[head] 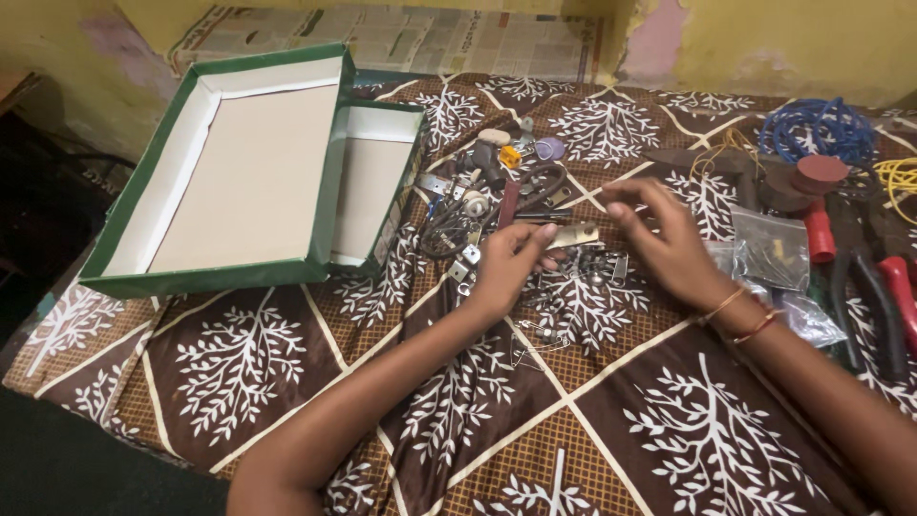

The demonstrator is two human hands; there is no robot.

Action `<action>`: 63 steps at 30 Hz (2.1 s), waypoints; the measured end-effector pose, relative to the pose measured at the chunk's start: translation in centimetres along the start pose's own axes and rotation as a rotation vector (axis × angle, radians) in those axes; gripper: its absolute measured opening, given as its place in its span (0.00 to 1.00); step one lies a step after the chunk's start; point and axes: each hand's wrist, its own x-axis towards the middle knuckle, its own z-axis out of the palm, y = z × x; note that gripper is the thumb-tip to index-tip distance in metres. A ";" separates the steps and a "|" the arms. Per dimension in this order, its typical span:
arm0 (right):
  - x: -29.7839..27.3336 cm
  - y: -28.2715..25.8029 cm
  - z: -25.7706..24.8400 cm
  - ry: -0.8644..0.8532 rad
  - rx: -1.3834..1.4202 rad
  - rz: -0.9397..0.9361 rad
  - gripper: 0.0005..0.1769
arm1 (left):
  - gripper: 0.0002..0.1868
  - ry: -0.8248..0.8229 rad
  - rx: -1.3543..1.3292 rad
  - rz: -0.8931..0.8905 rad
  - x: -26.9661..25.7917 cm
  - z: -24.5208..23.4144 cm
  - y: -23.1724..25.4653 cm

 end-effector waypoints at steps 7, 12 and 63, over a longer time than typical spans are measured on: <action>0.1 0.0 -0.3 -0.409 -0.464 -0.048 0.13 | 0.22 0.069 -0.025 0.009 0.0 0.0 -0.4; 1.0 -1.2 -2.0 -0.443 -0.488 -0.078 0.18 | 0.22 0.086 -0.042 0.019 0.0 -0.1 -0.5; -2.1 -2.7 3.0 -0.221 -0.009 -0.065 0.16 | 0.25 0.147 -0.241 -0.055 1.4 -2.4 -0.2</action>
